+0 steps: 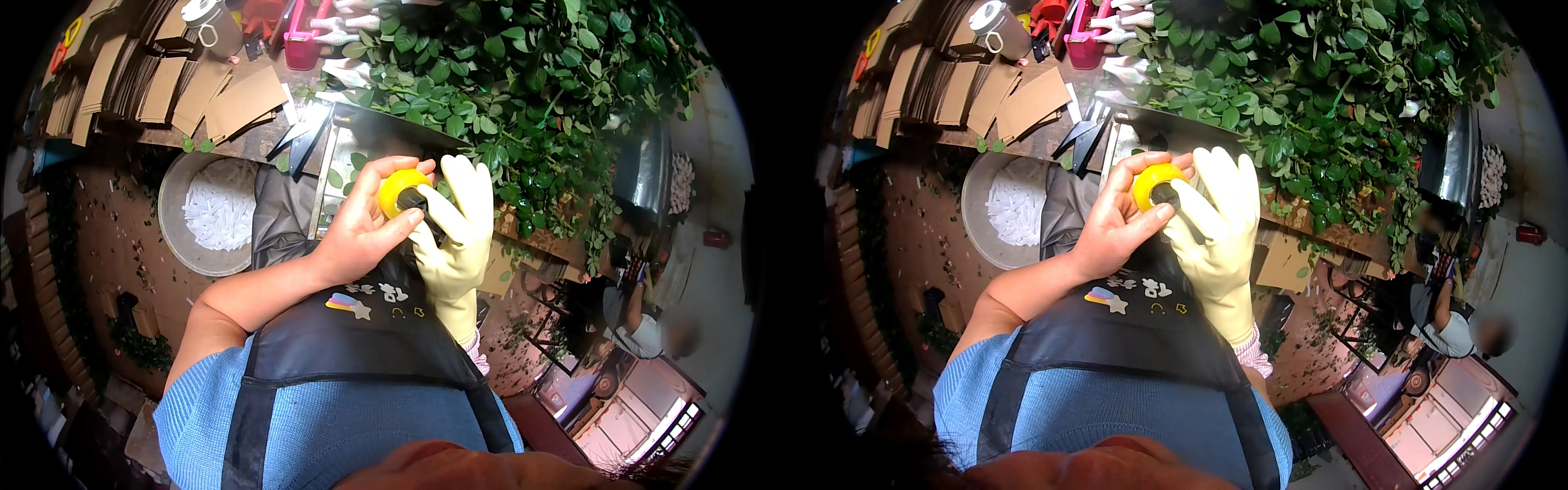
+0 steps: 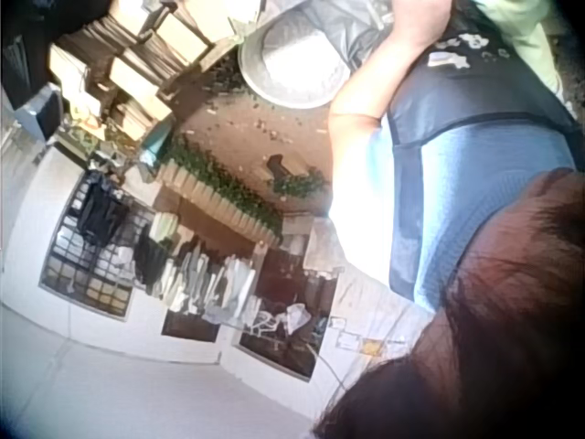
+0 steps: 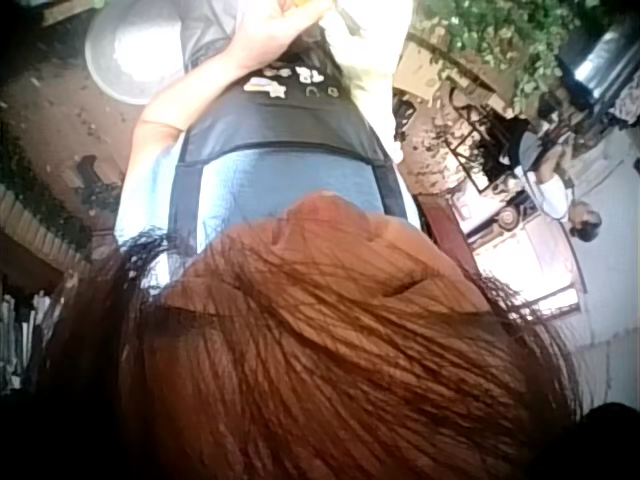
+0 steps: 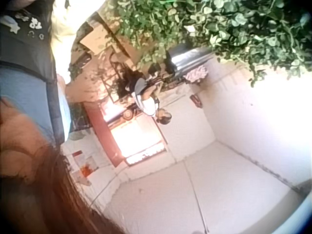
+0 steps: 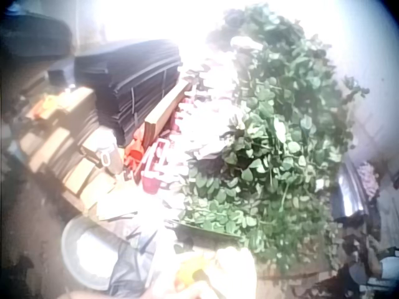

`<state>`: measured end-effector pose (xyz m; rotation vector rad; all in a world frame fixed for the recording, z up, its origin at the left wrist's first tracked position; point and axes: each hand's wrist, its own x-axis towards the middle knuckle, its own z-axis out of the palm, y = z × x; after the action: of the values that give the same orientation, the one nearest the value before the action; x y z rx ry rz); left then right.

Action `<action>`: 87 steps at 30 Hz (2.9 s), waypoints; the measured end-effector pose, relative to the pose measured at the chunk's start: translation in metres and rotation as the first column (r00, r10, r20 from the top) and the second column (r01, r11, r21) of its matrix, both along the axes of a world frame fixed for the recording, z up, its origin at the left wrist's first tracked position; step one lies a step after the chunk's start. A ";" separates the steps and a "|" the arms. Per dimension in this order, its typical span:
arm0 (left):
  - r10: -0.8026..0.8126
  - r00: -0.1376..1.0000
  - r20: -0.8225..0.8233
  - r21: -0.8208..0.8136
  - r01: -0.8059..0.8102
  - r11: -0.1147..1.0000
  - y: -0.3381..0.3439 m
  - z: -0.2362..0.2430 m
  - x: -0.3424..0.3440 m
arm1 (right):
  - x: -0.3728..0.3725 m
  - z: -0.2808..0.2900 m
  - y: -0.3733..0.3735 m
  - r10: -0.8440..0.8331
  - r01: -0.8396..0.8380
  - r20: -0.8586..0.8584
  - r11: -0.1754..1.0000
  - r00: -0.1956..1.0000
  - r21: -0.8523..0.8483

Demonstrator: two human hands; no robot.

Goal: The person arranges white flowers and green leaves into a black rectangular tray, using shears to trim stems and cardboard pieces to separate sections. They then secure the arrangement with yellow tape.

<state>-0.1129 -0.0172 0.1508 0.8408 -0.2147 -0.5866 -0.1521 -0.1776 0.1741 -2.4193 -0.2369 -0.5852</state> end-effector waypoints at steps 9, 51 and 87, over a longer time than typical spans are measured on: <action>-0.002 0.997 -0.073 -0.081 -0.004 0.997 -0.003 0.001 0.003 | -0.001 0.004 -0.002 -0.010 0.010 -0.018 1.000 1.000 -0.014; 0.180 0.981 0.066 0.007 -0.181 0.984 -0.010 -0.025 0.009 | 0.013 0.004 0.013 0.047 -0.055 -0.051 0.986 0.998 -0.160; -0.070 0.959 0.275 0.241 0.001 0.971 0.023 -0.014 0.002 | -0.009 -0.004 0.014 0.291 0.189 -0.332 0.426 0.897 0.885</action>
<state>-0.1107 0.0053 0.1370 1.1577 -0.4259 -0.5311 -0.1614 -0.1634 0.1700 -1.3551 0.1897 -0.0279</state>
